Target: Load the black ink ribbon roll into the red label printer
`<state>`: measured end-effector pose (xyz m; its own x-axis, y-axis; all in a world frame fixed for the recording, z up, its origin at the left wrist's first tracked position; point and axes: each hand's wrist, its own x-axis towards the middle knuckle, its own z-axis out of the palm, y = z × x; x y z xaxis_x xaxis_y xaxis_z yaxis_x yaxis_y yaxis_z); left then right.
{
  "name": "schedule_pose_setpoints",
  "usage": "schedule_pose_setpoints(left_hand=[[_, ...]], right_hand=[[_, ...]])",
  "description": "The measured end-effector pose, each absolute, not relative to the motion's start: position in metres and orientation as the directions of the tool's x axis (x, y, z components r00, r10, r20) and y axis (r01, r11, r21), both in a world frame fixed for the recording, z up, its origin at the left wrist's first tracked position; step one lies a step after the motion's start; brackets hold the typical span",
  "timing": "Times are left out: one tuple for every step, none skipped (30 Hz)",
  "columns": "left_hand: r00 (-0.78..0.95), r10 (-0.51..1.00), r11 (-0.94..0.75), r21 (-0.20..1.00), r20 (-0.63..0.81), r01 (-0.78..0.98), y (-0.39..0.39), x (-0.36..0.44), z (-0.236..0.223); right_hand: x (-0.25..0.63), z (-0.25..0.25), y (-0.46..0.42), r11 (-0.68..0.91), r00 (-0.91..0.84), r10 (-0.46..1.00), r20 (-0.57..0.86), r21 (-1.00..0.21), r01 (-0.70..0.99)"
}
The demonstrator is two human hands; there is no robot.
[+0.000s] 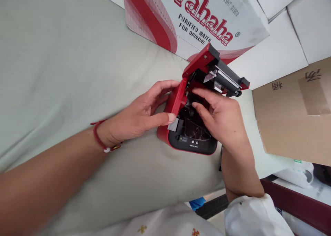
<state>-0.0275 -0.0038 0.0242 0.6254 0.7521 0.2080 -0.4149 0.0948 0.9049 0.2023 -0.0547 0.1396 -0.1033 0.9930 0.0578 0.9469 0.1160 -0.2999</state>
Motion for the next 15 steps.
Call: schedule_pose_setpoints(left_hand=[[0.626, 0.752, 0.094, 0.906, 0.207, -0.414, -0.004, -0.028, 0.024], [0.627, 0.751, 0.095, 0.907, 0.206, -0.411, -0.004, -0.027, 0.024], [0.629, 0.75, 0.095, 0.907, 0.206, -0.41, -0.004, -0.027, 0.025], [0.629, 0.749, 0.092, 0.907, 0.209, -0.411, -0.004, -0.027, 0.025], [0.627, 0.749, 0.086, 0.906, 0.216, -0.415, -0.004, -0.026, 0.024], [0.622, 0.75, 0.075, 0.904, 0.227, -0.421, -0.005, -0.026, 0.024], [0.611, 0.754, 0.058, 0.903, 0.239, -0.426, -0.006, -0.025, 0.024], [0.594, 0.764, 0.033, 0.905, 0.251, -0.425, -0.007, -0.024, 0.023], [0.567, 0.781, -0.008, 0.911, 0.264, -0.413, -0.01, -0.024, 0.022], [0.527, 0.802, -0.072, 0.921, 0.282, -0.384, -0.013, -0.024, 0.021], [0.468, 0.825, -0.166, 0.926, 0.318, -0.338, -0.016, -0.024, 0.021], [0.39, 0.838, -0.287, 0.916, 0.382, -0.28, -0.02, -0.025, 0.02], [0.308, 0.828, -0.422, 0.882, 0.469, -0.209, -0.025, -0.026, 0.019], [0.237, 0.786, -0.554, 0.821, 0.57, -0.138, -0.029, -0.027, 0.019], [0.189, 0.714, -0.672, 0.736, 0.674, -0.085, -0.034, -0.028, 0.019]], right_hand=[[0.202, 0.143, -0.057, 0.15, -0.132, 0.988, 0.075, -0.321, 0.935], [0.202, 0.148, -0.061, 0.189, -0.164, 0.981, 0.102, -0.341, 0.921], [0.202, 0.153, -0.067, 0.231, -0.198, 0.972, 0.129, -0.355, 0.906], [0.202, 0.158, -0.075, 0.275, -0.234, 0.96, 0.155, -0.359, 0.892], [0.201, 0.163, -0.083, 0.322, -0.274, 0.945, 0.179, -0.353, 0.879], [0.201, 0.166, -0.092, 0.371, -0.319, 0.926, 0.2, -0.339, 0.865], [0.2, 0.166, -0.101, 0.422, -0.367, 0.904, 0.22, -0.319, 0.849], [0.2, 0.165, -0.11, 0.467, -0.409, 0.881, 0.24, -0.297, 0.833], [0.201, 0.161, -0.119, 0.503, -0.439, 0.859, 0.263, -0.273, 0.82], [0.201, 0.155, -0.127, 0.524, -0.454, 0.843, 0.29, -0.249, 0.814], [0.202, 0.149, -0.134, 0.529, -0.451, 0.833, 0.32, -0.226, 0.818], [0.203, 0.142, -0.141, 0.519, -0.431, 0.83, 0.354, -0.207, 0.829], [0.204, 0.135, -0.147, 0.502, -0.405, 0.828, 0.389, -0.192, 0.843], [0.205, 0.13, -0.152, 0.486, -0.379, 0.825, 0.419, -0.182, 0.855], [0.206, 0.126, -0.155, 0.475, -0.361, 0.821, 0.441, -0.178, 0.862]])
